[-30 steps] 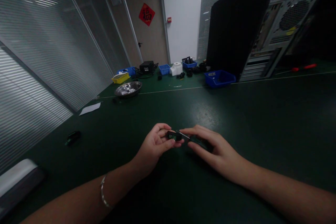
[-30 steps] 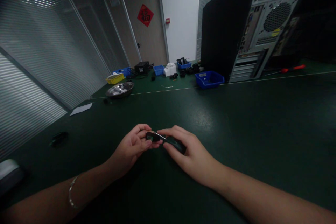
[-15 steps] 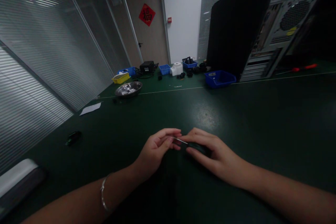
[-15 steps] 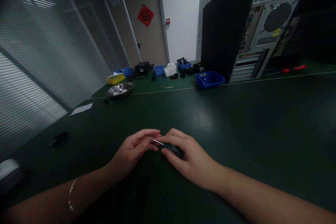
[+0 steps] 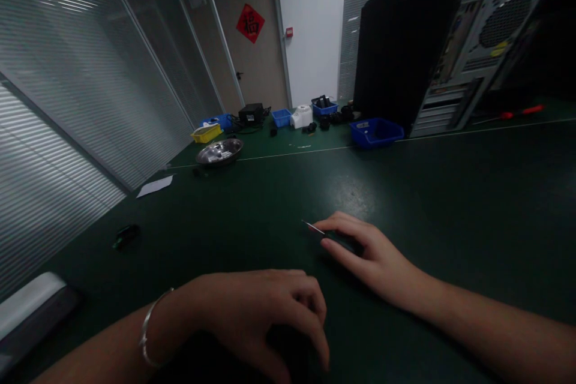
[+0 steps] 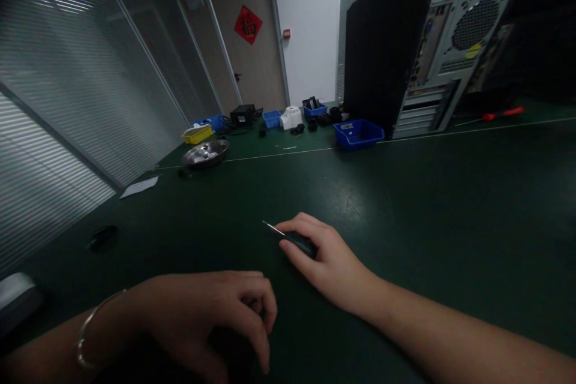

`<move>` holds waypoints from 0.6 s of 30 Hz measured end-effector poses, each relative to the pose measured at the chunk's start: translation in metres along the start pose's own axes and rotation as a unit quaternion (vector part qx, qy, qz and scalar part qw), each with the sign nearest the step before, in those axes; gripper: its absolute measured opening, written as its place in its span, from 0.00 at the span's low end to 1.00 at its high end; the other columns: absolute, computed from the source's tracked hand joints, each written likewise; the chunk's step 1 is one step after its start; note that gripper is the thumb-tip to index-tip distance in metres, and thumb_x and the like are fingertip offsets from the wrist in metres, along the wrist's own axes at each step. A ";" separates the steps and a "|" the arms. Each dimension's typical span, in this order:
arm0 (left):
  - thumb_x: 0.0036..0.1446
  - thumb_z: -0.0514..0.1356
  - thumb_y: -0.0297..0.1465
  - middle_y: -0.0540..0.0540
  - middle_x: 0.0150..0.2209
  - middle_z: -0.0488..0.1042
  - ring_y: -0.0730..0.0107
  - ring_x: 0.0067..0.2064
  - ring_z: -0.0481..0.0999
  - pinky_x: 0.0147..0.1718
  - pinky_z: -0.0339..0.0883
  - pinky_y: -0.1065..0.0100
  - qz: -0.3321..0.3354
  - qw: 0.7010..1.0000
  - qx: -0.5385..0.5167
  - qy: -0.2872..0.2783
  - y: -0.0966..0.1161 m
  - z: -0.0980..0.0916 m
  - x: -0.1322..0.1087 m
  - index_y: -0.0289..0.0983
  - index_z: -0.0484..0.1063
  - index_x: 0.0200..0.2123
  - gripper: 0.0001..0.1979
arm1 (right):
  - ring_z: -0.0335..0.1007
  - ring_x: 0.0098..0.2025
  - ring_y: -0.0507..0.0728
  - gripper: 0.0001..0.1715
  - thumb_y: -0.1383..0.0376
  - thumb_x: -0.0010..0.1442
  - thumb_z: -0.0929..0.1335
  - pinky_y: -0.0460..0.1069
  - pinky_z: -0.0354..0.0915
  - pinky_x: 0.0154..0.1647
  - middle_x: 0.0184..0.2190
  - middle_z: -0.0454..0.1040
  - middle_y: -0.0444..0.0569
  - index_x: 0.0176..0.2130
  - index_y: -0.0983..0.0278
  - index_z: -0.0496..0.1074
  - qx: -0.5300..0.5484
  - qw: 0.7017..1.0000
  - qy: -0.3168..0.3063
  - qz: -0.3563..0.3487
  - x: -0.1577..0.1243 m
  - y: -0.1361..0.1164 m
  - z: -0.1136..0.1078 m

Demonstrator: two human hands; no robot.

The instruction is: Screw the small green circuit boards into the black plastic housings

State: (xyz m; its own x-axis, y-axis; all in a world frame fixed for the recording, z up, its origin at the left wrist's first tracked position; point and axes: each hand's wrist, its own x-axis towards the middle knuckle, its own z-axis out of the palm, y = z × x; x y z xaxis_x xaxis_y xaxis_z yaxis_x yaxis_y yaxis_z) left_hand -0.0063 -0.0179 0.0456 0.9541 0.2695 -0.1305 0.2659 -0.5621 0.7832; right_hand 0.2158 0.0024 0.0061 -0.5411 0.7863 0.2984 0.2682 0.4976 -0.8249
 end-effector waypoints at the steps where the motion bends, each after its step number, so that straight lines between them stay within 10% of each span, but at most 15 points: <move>1: 0.48 0.67 0.36 0.42 0.45 0.72 0.57 0.46 0.72 0.46 0.65 0.63 -0.001 1.000 0.006 0.002 -0.001 0.002 0.001 0.41 0.77 0.41 0.15 | 0.69 0.44 0.57 0.14 0.65 0.66 0.63 0.52 0.66 0.45 0.42 0.71 0.50 0.50 0.61 0.71 -0.001 1.000 0.000 0.000 0.000 0.000 0.000; 8: 0.50 0.67 0.33 0.45 0.38 0.72 0.67 0.37 0.72 0.36 0.66 0.67 -0.103 0.971 -0.156 0.150 -0.011 0.007 0.003 0.38 0.74 0.38 0.11 | 0.69 0.44 0.57 0.12 0.65 0.66 0.63 0.52 0.66 0.46 0.42 0.72 0.50 0.48 0.62 0.71 0.004 1.000 0.008 -0.006 0.000 0.001 0.000; 14: 0.59 0.59 0.32 0.41 0.39 0.75 0.66 0.41 0.77 0.42 0.69 0.65 -0.093 0.802 -0.495 0.320 -0.038 0.009 0.011 0.31 0.70 0.40 0.10 | 0.69 0.44 0.57 0.12 0.65 0.66 0.63 0.53 0.66 0.45 0.41 0.72 0.49 0.48 0.62 0.71 0.011 1.000 0.015 0.012 -0.001 0.004 0.000; 18: 0.59 0.59 0.29 0.37 0.45 0.75 0.62 0.46 0.78 0.47 0.68 0.64 -0.072 0.748 -0.561 0.347 -0.043 0.009 0.013 0.30 0.69 0.41 0.08 | 0.69 0.45 0.57 0.14 0.66 0.66 0.64 0.52 0.65 0.46 0.44 0.72 0.49 0.51 0.60 0.69 0.021 1.000 0.014 0.006 -0.002 0.003 0.000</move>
State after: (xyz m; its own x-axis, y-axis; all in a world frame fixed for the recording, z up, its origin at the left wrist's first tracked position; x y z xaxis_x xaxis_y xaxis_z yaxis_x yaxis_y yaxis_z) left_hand -0.0042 0.0023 0.0046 0.5220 0.8239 -0.2206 -0.2954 0.4173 0.8594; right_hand 0.2175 0.0027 0.0028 -0.5156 0.8025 0.3004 0.2401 0.4719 -0.8483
